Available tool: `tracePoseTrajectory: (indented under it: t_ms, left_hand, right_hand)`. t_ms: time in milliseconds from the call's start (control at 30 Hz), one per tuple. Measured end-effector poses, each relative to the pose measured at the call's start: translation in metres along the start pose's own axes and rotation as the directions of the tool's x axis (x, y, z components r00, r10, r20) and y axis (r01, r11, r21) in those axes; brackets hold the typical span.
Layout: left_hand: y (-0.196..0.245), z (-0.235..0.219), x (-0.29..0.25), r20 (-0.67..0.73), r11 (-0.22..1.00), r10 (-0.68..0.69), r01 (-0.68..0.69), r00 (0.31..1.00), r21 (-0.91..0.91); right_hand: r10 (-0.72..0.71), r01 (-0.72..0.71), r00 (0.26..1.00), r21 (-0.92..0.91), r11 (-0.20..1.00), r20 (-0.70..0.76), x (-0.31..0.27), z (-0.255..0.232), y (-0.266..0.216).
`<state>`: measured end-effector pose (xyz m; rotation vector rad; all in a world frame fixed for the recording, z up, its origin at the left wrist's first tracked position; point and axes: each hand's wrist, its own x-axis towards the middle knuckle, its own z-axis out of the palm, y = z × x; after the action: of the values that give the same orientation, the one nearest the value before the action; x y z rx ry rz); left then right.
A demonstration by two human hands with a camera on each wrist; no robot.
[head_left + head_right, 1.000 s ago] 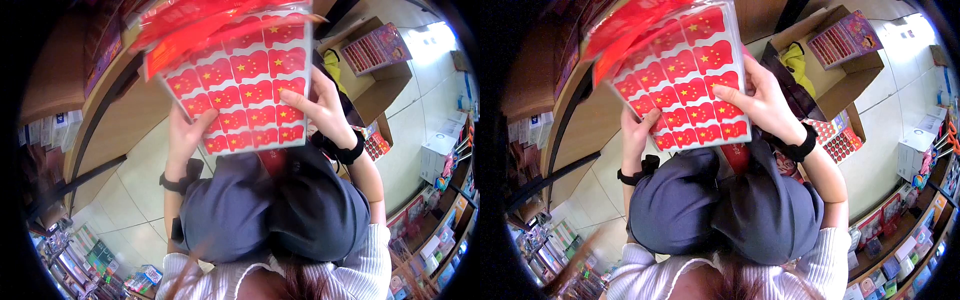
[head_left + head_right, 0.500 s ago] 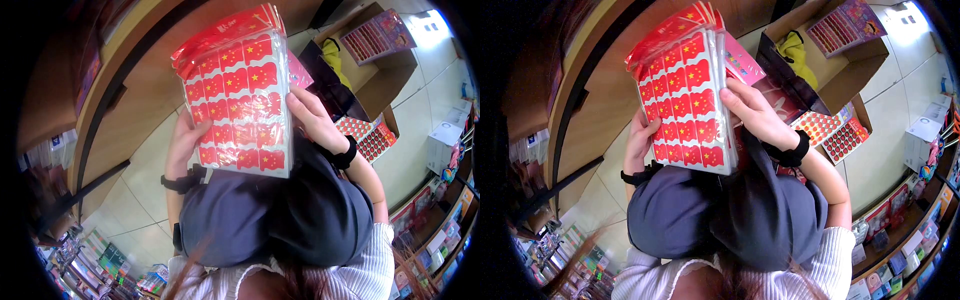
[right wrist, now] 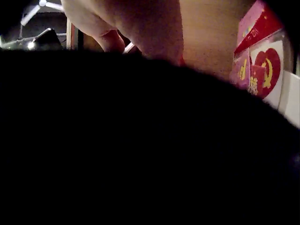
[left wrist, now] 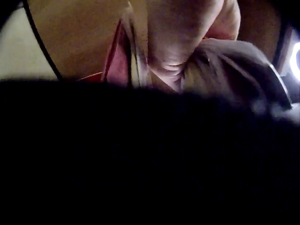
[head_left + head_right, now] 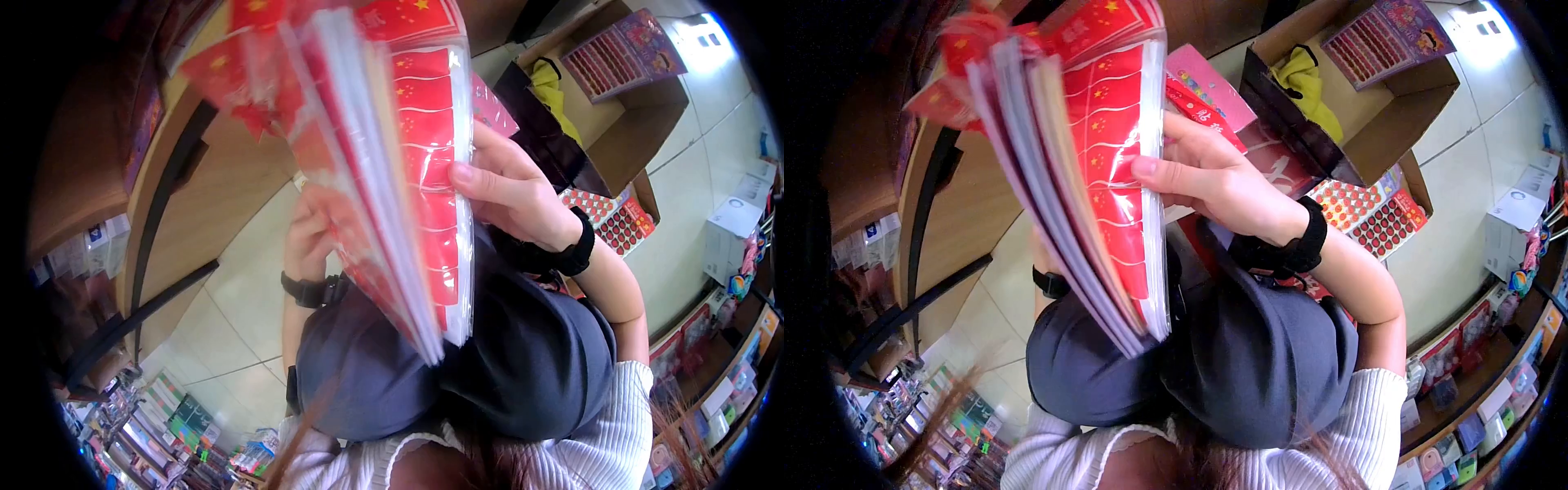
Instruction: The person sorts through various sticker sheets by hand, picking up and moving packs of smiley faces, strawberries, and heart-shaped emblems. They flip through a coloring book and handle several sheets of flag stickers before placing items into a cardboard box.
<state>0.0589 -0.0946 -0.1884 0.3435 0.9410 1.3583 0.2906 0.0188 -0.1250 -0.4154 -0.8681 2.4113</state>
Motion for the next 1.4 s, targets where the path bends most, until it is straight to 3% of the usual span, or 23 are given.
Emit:
tracePoseTrajectory:
  t_ms: [33, 67, 167, 267, 333, 367, 467, 500, 533, 600, 667, 733, 833, 900, 933, 1000, 1033, 1067, 1133, 1167, 1200, 1267, 1400]
  left_hand:
    - [0.004, 0.003, 0.002, 0.071, 1.0, -0.012, 0.012, 0.997, -0.003]
    - [-0.006, 0.007, -0.002, -0.104, 0.854, 0.267, -0.186, 0.958, 0.486]
    - [0.005, 0.007, 0.005, -0.009, 0.983, 0.104, -0.101, 0.995, 0.151]
    - [0.004, 0.0, 0.005, 0.017, 0.993, 0.075, -0.076, 0.997, 0.085]
    - [0.004, -0.006, 0.005, 0.017, 0.995, 0.059, -0.06, 0.998, 0.08]
    - [0.005, -0.009, 0.006, 0.015, 0.996, 0.054, -0.055, 0.998, 0.076]
    - [0.007, -0.019, 0.008, 0.025, 0.997, 0.039, -0.04, 0.999, 0.06]
    - [0.007, -0.02, 0.008, 0.027, 0.998, 0.035, -0.037, 0.999, 0.055]
    - [0.006, -0.022, 0.007, 0.029, 0.998, 0.032, -0.033, 0.999, 0.054]
    - [0.006, -0.025, 0.004, 0.033, 0.999, 0.027, -0.029, 0.999, 0.043]
    - [0.004, -0.028, 0.003, 0.039, 0.999, 0.021, -0.022, 0.999, 0.028]
    - [0.003, -0.03, 0.001, 0.047, 1.0, 0.014, -0.015, 0.999, 0.012]
    - [0.001, -0.034, 0.001, 0.061, 1.0, 0.002, -0.001, 0.998, -0.014]
    - [0.001, -0.036, 0.0, 0.076, 0.999, -0.001, 0.003, 0.997, -0.032]
    - [0.0, -0.038, 0.0, 0.08, 0.999, -0.001, 0.004, 0.997, -0.044]
    - [-0.001, -0.043, 0.002, 0.097, 0.998, 0.005, 0.002, 0.995, -0.067]
    - [-0.002, -0.047, 0.004, 0.109, 0.997, 0.007, 0.002, 0.994, -0.082]
    - [-0.002, -0.051, 0.005, 0.131, 0.996, 0.011, 0.002, 0.991, -0.095]
    - [-0.005, -0.061, 0.009, 0.236, 0.992, 0.003, 0.027, 0.972, -0.124]
    - [-0.004, -0.054, 0.011, 0.314, 0.989, -0.002, 0.049, 0.95, -0.143]
    - [-0.004, -0.048, 0.01, 0.442, 0.983, 0.031, 0.054, 0.896, -0.178]
    - [-0.004, -0.013, 0.013, 0.055, 0.998, 0.06, -0.058, 0.997, -0.026]
    - [0.002, 0.017, 0.02, -0.048, 0.991, -0.009, 0.015, 0.999, 0.132]
  right_hand:
    - [0.02, -0.02, 1.0, 0.005, 1.0, 0.0, 0.001, 0.002, 0.001]
    - [0.041, -0.041, 0.999, 0.01, 0.999, 0.0, 0.001, 0.004, 0.001]
    - [0.028, -0.029, 0.999, -0.044, 0.999, -0.015, 0.003, 0.009, -0.004]
    - [-0.004, -0.004, 0.999, -0.206, 0.979, -0.04, 0.004, 0.017, -0.015]
    - [-0.061, 0.072, 0.997, -0.334, 0.94, 0.042, 0.005, 0.017, -0.022]
    - [-0.221, 0.236, 0.971, -0.46, 0.856, 0.088, 0.011, 0.01, -0.019]
    - [-0.3, 0.161, 0.946, -0.63, 0.76, -0.12, 0.008, -0.011, -0.031]
    - [-0.387, 0.13, 0.899, -0.72, 0.682, -0.204, 0.006, -0.021, -0.03]
    - [-0.421, 0.038, 0.868, -0.811, 0.584, -0.263, 0.002, -0.034, -0.027]
    - [-0.292, -0.226, 0.892, -0.9, 0.374, -0.345, -0.009, -0.058, -0.026]
    - [-0.089, -0.412, 0.871, -0.817, 0.404, -0.483, -0.022, -0.069, -0.012]
    - [0.076, -0.488, 0.852, -0.733, 0.475, -0.518, -0.03, -0.075, 0.002]
    - [0.024, -0.403, 0.887, -0.747, 0.528, -0.462, -0.03, -0.077, 0.015]
    - [-0.056, -0.253, 0.898, -0.616, 0.746, -0.436, -0.03, -0.074, 0.018]
    - [-0.054, -0.253, 0.9, -0.619, 0.744, -0.433, -0.03, -0.071, 0.015]
    - [-0.34, -0.091, 0.843, -0.733, 0.674, -0.417, -0.034, -0.065, 0.002]
    - [-0.399, -0.057, 0.772, -0.679, 0.731, -0.495, -0.038, -0.062, -0.007]
    - [-0.541, 0.091, 0.696, -0.689, 0.719, -0.472, -0.039, -0.067, -0.012]
    - [-0.651, 0.3, 0.602, -0.624, 0.721, -0.463, -0.033, -0.07, -0.024]
    - [-0.562, 0.33, 0.67, -0.483, 0.811, -0.485, -0.035, -0.076, -0.026]
    - [-0.53, 0.321, 0.669, -0.441, 0.838, -0.521, -0.035, -0.078, -0.023]
    - [-0.456, 0.326, 0.715, -0.325, 0.888, -0.53, -0.034, -0.073, -0.015]
    - [-0.257, 0.16, 0.8, -0.22, 0.962, -0.542, -0.032, -0.086, 0.007]
